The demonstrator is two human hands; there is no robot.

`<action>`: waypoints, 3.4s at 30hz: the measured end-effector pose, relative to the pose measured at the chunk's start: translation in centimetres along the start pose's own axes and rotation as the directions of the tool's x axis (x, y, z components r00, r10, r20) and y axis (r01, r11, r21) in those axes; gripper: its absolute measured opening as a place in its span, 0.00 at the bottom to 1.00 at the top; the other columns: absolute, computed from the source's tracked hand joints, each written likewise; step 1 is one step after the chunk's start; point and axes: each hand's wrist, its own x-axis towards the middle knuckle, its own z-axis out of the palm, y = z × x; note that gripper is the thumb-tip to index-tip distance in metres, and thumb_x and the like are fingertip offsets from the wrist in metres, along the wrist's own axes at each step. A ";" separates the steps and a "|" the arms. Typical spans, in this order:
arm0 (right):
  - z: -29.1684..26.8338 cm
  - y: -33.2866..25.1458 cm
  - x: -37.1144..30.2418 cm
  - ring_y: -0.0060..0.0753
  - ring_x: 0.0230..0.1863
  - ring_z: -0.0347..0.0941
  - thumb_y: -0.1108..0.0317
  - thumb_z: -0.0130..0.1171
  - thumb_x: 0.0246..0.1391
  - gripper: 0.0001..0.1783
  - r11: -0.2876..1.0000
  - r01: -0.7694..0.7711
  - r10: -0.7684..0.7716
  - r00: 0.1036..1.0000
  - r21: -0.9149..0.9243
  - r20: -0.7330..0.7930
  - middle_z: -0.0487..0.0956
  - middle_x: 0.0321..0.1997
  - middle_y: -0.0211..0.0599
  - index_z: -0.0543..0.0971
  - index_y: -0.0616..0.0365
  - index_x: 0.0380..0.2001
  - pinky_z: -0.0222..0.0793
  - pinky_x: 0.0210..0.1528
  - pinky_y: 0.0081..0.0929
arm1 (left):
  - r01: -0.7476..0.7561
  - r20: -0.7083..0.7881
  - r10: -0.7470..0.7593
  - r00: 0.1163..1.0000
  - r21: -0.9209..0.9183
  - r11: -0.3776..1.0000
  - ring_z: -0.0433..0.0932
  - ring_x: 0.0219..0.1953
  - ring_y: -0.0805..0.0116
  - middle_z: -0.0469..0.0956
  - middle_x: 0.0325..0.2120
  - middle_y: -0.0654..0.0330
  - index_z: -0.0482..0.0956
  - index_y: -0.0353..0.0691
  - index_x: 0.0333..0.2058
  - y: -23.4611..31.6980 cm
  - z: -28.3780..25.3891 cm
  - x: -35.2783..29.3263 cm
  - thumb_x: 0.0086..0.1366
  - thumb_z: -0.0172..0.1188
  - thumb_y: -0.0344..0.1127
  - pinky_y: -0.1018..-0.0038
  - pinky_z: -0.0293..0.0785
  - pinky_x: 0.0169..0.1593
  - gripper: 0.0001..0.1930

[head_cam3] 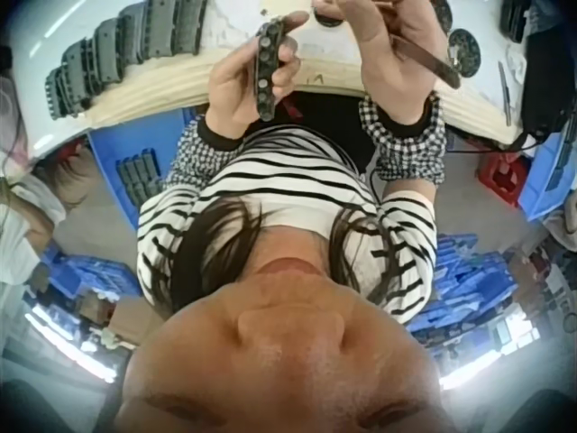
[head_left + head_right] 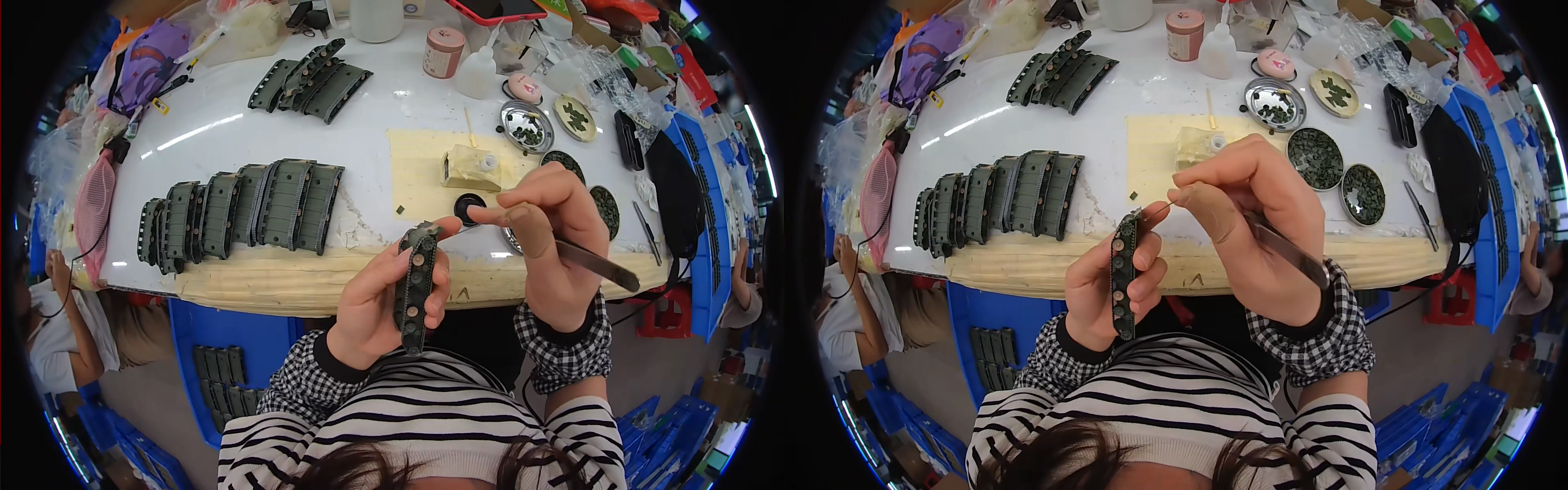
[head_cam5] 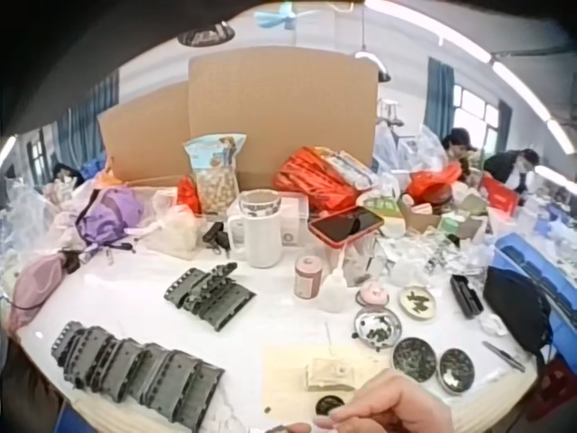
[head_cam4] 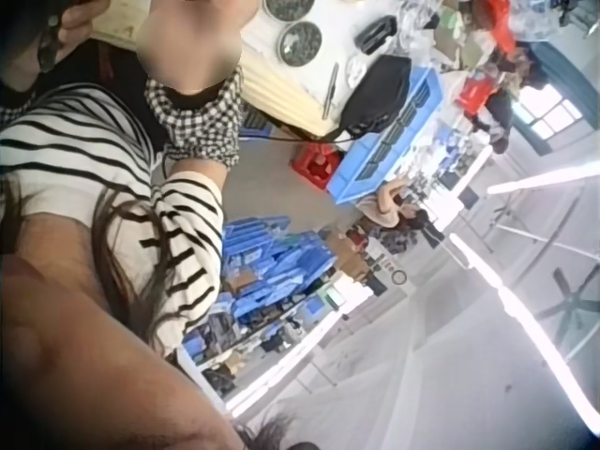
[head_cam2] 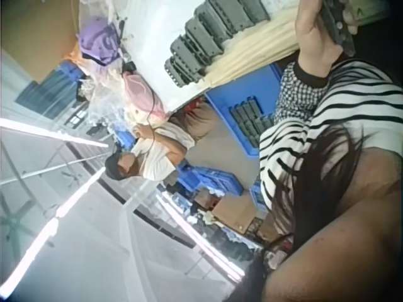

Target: Assembling small plastic parts into toy tank hulls and organizing them into storage crates.

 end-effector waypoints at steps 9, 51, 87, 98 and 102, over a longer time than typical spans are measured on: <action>0.8 1.0 -0.1 0.22 0.36 0.74 0.67 0.52 0.65 0.12 0.977 -0.098 0.093 0.995 0.191 0.036 0.68 0.36 0.34 0.72 0.68 0.39 0.82 0.43 0.30 | 0.027 -0.014 -0.027 1.000 0.019 0.999 0.76 0.29 0.69 0.75 0.35 0.57 0.53 0.28 0.65 0.0 0.2 -0.2 0.72 0.46 0.39 0.75 0.79 0.32 0.29; 0.9 0.9 -0.8 0.23 0.39 0.79 0.75 0.52 0.64 0.05 0.999 0.012 -0.014 0.998 0.043 0.059 0.74 0.38 0.35 0.70 0.66 0.40 0.73 0.40 0.18 | -0.195 0.101 0.385 0.918 0.957 0.213 0.70 0.36 0.78 0.73 0.40 0.59 0.51 0.37 0.69 0.3 1.1 -0.9 0.62 0.65 0.30 0.83 0.70 0.37 0.41; -1.9 4.6 2.6 0.29 0.25 0.68 0.79 0.60 0.54 0.05 0.704 0.125 -0.185 0.983 -0.699 -0.011 0.72 0.30 0.37 0.78 0.64 0.35 0.61 0.24 0.25 | -0.298 0.230 0.195 0.953 0.813 0.499 0.72 0.59 0.45 0.69 0.57 0.36 0.62 0.27 0.62 1.9 -1.9 -1.3 0.71 0.52 0.47 0.55 0.67 0.62 0.31; -1.8 1.4 1.1 0.26 0.23 0.68 0.78 0.65 0.50 0.15 0.691 0.150 -0.235 0.972 -0.707 -0.023 0.73 0.31 0.36 0.80 0.59 0.43 0.62 0.23 0.23 | -0.297 0.231 0.188 0.955 0.777 0.555 0.73 0.58 0.45 0.69 0.56 0.35 0.61 0.29 0.62 1.8 -1.3 -1.2 0.71 0.50 0.51 0.54 0.68 0.61 0.32; -1.3 0.4 -0.2 0.20 0.21 0.62 0.79 0.66 0.48 0.17 0.742 0.204 -0.241 0.970 -0.638 0.030 0.73 0.30 0.32 0.81 0.59 0.43 0.56 0.20 0.19 | -0.281 0.209 0.188 0.960 0.759 0.588 0.73 0.57 0.45 0.69 0.57 0.35 0.61 0.29 0.62 1.7 -1.0 -1.3 0.71 0.50 0.51 0.54 0.68 0.61 0.32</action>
